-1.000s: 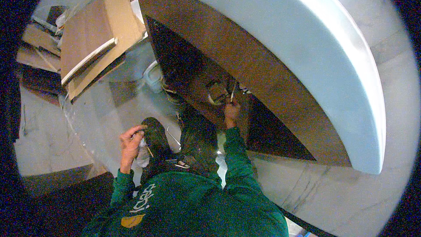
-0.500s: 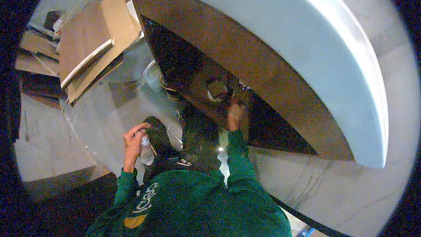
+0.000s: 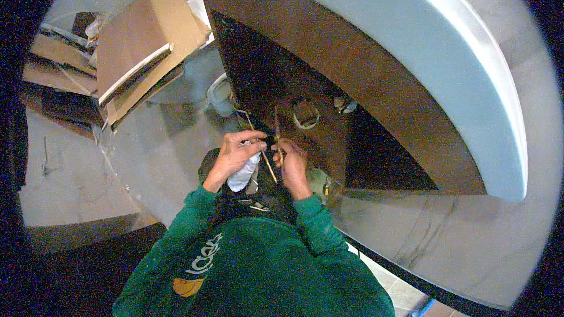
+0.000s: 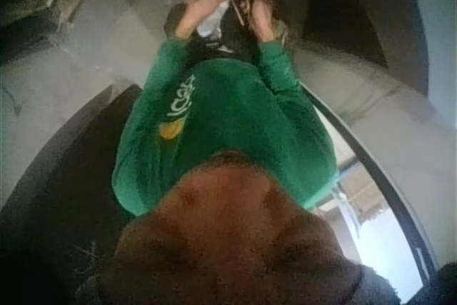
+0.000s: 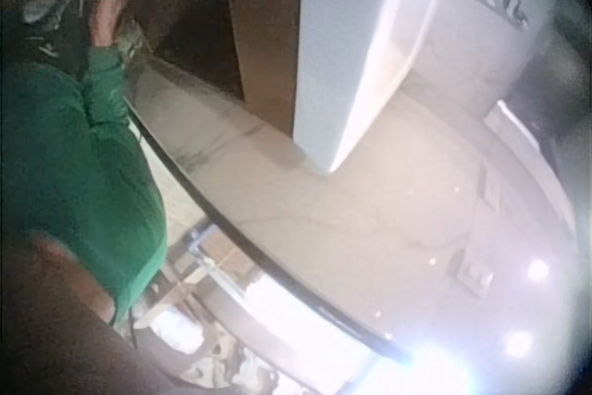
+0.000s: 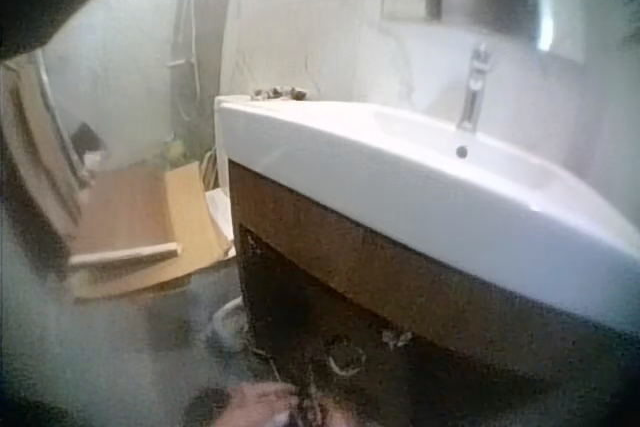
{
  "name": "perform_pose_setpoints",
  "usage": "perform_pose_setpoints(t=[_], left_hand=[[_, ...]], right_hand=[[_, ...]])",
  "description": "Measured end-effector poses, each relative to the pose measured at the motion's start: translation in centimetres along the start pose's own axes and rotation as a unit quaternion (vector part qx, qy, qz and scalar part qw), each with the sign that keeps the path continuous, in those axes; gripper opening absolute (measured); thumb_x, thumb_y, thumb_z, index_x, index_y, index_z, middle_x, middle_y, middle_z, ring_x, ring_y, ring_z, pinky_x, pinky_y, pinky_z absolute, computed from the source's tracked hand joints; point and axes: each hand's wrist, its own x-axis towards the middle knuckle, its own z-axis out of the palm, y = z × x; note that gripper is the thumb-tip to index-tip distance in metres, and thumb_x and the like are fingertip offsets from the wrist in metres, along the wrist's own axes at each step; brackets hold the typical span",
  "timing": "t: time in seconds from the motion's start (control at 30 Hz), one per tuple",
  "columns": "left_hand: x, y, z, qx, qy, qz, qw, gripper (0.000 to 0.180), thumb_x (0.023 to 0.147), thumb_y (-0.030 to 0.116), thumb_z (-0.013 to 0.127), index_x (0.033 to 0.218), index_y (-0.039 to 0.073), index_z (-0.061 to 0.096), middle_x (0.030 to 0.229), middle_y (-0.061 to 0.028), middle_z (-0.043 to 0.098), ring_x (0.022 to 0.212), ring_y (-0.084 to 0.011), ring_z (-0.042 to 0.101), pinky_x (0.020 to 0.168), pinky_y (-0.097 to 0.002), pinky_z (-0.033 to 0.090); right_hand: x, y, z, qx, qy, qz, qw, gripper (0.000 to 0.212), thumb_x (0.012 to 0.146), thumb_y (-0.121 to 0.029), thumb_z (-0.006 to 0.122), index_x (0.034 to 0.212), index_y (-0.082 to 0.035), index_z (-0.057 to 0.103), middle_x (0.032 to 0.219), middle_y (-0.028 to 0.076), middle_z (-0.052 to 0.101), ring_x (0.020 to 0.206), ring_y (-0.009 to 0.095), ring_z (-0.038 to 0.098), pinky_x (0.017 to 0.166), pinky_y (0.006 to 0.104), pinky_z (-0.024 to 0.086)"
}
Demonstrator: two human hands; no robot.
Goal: The person applies a finish to the edge of a white sink countertop using a small brush and a cloth. They repeatedly dip the brush into a paint can, apply the finish to the edge, and wipe the area with a cloth. The person also pours liquid from a can onto the cloth and continues wiping the sink edge.
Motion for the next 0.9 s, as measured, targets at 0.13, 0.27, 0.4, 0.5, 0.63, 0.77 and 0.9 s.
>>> perform_pose_setpoints(t=[0.13,0.27,0.4,0.5,0.63,0.77,0.9], left_hand=[[0.6,0.3,1.0,-0.016,-0.033,-0.007,0.999,0.027,0.086,0.015,0.071,0.107,-0.002,0.073,0.095,-0.0149,0.075,0.083,-0.0159,0.069,0.077,-0.0305,0.053],[0.1,0.4,0.5,0.066,-0.017,0.029,0.997,0.027,0.085,0.019,0.073,0.105,0.002,0.075,0.096,-0.0144,0.075,0.084,-0.0195,0.070,0.078,-0.0335,0.054],[-1.7,-0.1,-1.0,0.066,0.022,0.016,0.997,0.028,0.084,0.018,0.074,0.106,0.003,0.075,0.093,-0.0136,0.075,0.082,-0.0181,0.068,0.076,-0.0322,0.054],[-2.9,-0.9,-2.2,0.062,0.033,-0.040,0.997,0.029,0.084,0.016,0.072,0.107,0.000,0.074,0.091,-0.0138,0.075,0.085,-0.0191,0.068,0.078,-0.0334,0.053],[-4.1,-2.0,-2.9,0.073,0.060,-0.018,0.995,0.028,0.083,0.016,0.073,0.106,0.000,0.075,0.086,-0.0106,0.073,0.080,-0.0165,0.065,0.076,-0.0322,0.052],[-4.7,-2.7,-3.0,0.059,0.065,-0.035,0.996,0.028,0.082,0.015,0.074,0.105,-0.002,0.074,0.082,-0.0093,0.072,0.076,-0.0156,0.063,0.074,-0.0311,0.051],[-4.7,-2.9,-2.9,0.041,0.054,-0.053,0.996,0.028,0.081,0.015,0.076,0.104,-0.002,0.074,0.091,-0.0116,0.074,0.083,-0.0174,0.066,0.077,-0.0319,0.052]], right_hand=[[0.5,0.9,-0.5,0.097,-0.067,0.006,0.993,0.022,0.094,-0.014,0.060,0.110,0.002,0.064,0.087,0.009,0.069,0.069,0.016,0.066,0.055,0.0249,0.051],[4.4,3.4,-3.2,0.024,-0.023,-0.053,0.998,0.022,0.093,-0.011,0.063,0.111,0.001,0.066,0.090,0.007,0.070,0.072,0.014,0.065,0.062,0.0256,0.050],[11.6,5.2,-6.2,-0.227,0.149,-0.261,0.926,0.019,0.087,-0.013,0.069,0.101,-0.001,0.072,0.094,0.009,0.072,0.079,0.018,0.067,0.067,0.0304,0.049],[15.1,4.8,-7.6,-0.148,0.240,-0.242,0.928,0.026,0.081,-0.019,0.074,0.097,0.001,0.073,0.094,0.013,0.073,0.082,0.025,0.068,0.071,0.0360,0.051],[16.4,2.4,-7.6,-0.356,0.307,-0.185,0.863,0.040,0.075,-0.029,0.076,0.100,0.001,0.073,0.097,0.022,0.072,0.090,0.037,0.069,0.080,0.0435,0.053],[17.1,0.9,-6.3,-0.440,0.318,-0.193,0.817,0.039,0.075,-0.034,0.074,0.099,-0.004,0.075,0.097,0.026,0.071,0.093,0.042,0.069,0.084,0.0473,0.054],[18.3,1.5,-5.4,-0.532,0.371,-0.203,0.733,0.033,0.074,-0.037,0.075,0.092,-0.009,0.075,0.089,0.021,0.073,0.085,0.041,0.070,0.077,0.0484,0.056]])
